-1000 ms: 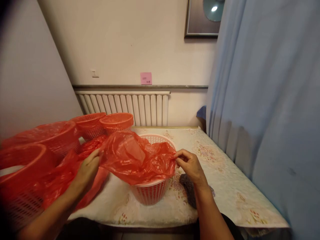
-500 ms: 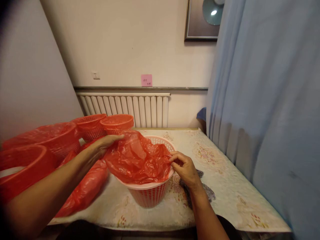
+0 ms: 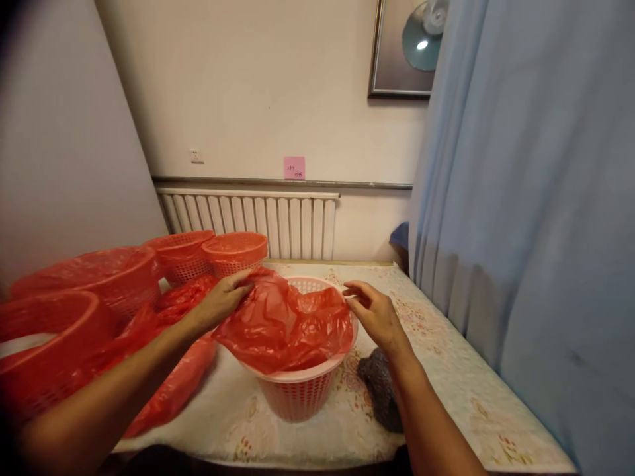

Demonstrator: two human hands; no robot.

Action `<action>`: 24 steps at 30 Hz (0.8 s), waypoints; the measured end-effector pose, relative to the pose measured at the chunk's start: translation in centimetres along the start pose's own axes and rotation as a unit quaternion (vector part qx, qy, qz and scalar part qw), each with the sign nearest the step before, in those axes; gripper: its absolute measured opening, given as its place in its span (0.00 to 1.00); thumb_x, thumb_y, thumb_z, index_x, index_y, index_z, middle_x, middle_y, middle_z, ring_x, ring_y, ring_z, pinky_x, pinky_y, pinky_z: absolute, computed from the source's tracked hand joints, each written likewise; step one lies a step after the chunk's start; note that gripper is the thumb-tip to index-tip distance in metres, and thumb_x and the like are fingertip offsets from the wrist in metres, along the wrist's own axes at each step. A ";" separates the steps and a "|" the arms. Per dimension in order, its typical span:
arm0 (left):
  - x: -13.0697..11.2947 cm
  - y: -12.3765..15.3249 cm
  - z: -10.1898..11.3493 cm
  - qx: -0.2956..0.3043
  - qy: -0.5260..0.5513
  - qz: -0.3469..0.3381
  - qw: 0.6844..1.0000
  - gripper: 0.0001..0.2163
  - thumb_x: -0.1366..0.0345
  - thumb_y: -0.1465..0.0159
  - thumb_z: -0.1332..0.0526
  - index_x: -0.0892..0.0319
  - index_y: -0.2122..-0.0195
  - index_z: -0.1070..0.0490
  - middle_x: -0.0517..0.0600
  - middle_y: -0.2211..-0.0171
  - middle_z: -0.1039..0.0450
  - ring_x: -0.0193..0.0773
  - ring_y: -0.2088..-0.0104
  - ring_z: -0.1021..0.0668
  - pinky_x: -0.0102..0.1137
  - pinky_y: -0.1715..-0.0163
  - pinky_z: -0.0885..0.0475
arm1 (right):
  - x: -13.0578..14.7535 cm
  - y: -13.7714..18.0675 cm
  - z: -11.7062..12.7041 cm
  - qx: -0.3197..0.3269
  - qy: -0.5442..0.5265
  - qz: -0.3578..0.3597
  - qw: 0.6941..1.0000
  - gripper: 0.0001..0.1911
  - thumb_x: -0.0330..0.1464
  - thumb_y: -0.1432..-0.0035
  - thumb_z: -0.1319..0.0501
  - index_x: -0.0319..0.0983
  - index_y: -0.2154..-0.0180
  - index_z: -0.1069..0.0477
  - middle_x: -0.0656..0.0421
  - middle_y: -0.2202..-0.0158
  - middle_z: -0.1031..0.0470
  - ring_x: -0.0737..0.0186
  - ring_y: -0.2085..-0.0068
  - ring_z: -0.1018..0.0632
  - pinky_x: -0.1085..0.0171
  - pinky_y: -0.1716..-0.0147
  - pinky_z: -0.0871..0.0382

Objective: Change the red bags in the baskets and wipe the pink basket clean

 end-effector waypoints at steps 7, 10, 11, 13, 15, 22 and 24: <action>-2.7 1.9 -1.8 0.095 -0.060 -0.067 0.991 0.18 0.66 0.39 0.47 0.55 0.52 0.24 0.49 0.66 0.22 0.39 0.65 0.25 0.30 0.62 0.31 | 6.0 -4.3 -5.6 0.162 0.062 0.078 0.982 0.18 0.32 0.51 0.35 0.40 0.55 0.25 0.55 0.58 0.21 0.60 0.62 0.20 0.60 0.60 0.25; -3.3 2.5 -2.4 0.115 -0.051 -0.078 0.989 0.17 0.66 0.38 0.49 0.55 0.53 0.24 0.47 0.73 0.26 0.36 0.73 0.29 0.28 0.70 0.34 | 7.6 -4.4 -9.7 0.281 0.049 0.119 0.951 0.25 0.30 0.53 0.34 0.42 0.51 0.27 0.56 0.52 0.23 0.58 0.53 0.22 0.58 0.54 0.28; -3.4 2.6 -2.4 0.117 -0.050 -0.085 0.988 0.17 0.66 0.37 0.49 0.56 0.54 0.23 0.46 0.75 0.27 0.34 0.75 0.30 0.27 0.71 0.35 | 8.0 -4.2 -10.9 0.313 0.051 0.134 0.939 0.25 0.30 0.53 0.34 0.43 0.50 0.28 0.57 0.52 0.23 0.59 0.52 0.23 0.58 0.53 0.29; -3.4 2.8 -2.4 0.115 -0.053 -0.102 0.987 0.16 0.67 0.37 0.50 0.56 0.56 0.23 0.46 0.75 0.28 0.33 0.75 0.31 0.27 0.71 0.35 | 8.3 -3.8 -13.0 0.360 0.077 0.149 0.918 0.23 0.28 0.52 0.36 0.42 0.51 0.27 0.60 0.57 0.22 0.61 0.56 0.23 0.63 0.55 0.30; -2.8 2.8 -2.0 0.108 -0.068 -0.111 0.986 0.16 0.68 0.38 0.50 0.56 0.57 0.23 0.46 0.71 0.26 0.33 0.73 0.29 0.27 0.69 0.35 | 7.9 -3.7 -14.2 0.373 0.140 0.145 0.906 0.18 0.26 0.51 0.37 0.40 0.56 0.25 0.64 0.66 0.22 0.66 0.64 0.24 0.68 0.63 0.32; 1.9 2.5 1.6 0.011 -0.150 -0.064 0.987 0.17 0.71 0.43 0.49 0.57 0.61 0.22 0.46 0.72 0.24 0.36 0.72 0.26 0.27 0.70 0.36 | 4.1 -6.3 -12.5 0.267 0.477 0.140 0.825 0.09 0.26 0.48 0.40 0.42 0.66 0.24 0.61 0.71 0.24 0.64 0.68 0.26 0.68 0.69 0.40; 3.2 2.4 2.3 -0.002 -0.164 -0.062 0.984 0.15 0.71 0.42 0.49 0.57 0.63 0.22 0.47 0.72 0.23 0.36 0.71 0.25 0.27 0.69 0.35 | 2.9 -7.3 -10.8 0.223 0.507 0.123 0.824 0.11 0.25 0.45 0.43 0.41 0.64 0.24 0.56 0.68 0.23 0.60 0.64 0.25 0.66 0.66 0.40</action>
Point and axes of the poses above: each hand's wrist, its own y-axis away from the middle knuckle, its own z-axis out of the back of the hand, x = y × z, the point moved 6 cm from there along -y, towards the middle knuckle
